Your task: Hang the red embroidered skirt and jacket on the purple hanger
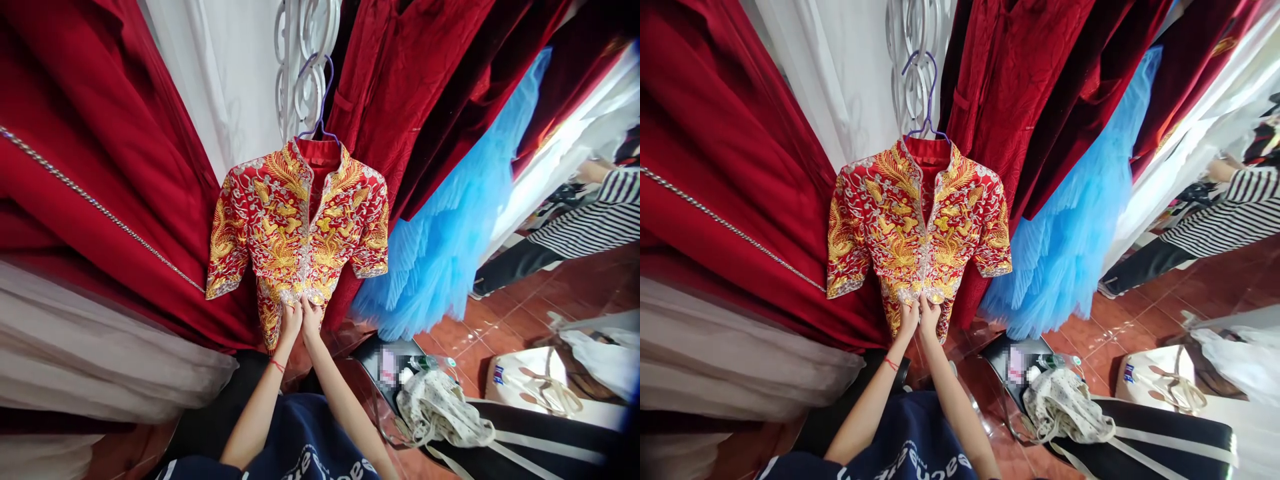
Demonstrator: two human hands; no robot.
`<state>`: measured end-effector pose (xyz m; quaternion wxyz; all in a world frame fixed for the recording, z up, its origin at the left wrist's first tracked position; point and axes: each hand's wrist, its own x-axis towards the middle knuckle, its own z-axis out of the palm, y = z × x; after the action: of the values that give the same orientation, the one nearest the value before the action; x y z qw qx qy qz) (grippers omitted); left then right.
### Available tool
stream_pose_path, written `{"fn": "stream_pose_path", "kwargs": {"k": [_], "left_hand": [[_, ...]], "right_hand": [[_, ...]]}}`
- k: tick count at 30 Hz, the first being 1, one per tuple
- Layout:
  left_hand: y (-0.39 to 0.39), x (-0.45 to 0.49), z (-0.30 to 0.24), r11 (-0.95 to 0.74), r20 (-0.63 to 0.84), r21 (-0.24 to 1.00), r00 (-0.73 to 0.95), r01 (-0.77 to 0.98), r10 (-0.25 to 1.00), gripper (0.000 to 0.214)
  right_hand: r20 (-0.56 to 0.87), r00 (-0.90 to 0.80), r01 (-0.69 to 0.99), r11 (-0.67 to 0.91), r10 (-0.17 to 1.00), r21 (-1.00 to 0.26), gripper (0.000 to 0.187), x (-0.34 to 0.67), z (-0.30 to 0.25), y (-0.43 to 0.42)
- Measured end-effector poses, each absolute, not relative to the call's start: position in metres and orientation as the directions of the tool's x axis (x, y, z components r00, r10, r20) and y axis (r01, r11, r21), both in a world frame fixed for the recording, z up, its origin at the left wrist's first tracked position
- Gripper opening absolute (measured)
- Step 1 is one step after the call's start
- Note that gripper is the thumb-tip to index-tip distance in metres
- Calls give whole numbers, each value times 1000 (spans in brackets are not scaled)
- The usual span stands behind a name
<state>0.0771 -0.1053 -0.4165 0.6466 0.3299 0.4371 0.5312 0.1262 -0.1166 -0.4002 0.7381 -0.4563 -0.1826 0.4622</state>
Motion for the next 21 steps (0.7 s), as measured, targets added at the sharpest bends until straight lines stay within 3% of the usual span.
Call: {"fn": "stream_pose_path", "kwargs": {"k": [6, 14, 21], "left_hand": [[-103, 76, -414, 30, -60, 983, -161, -184, 985, 14], [-78, 67, -413, -113, 92, 991, -245, -72, 965, 45], [-73, 53, -406, -189, 179, 982, -377, 11, 909, 51]], "right_hand": [[-174, 479, -565, 151, 861, -811, 30, 128, -403, -113], [-257, 407, -623, 60, 877, -780, 34, 140, -397, -100], [-289, 406, -645, 48, 867, -763, 37, 137, -397, -105]]}}
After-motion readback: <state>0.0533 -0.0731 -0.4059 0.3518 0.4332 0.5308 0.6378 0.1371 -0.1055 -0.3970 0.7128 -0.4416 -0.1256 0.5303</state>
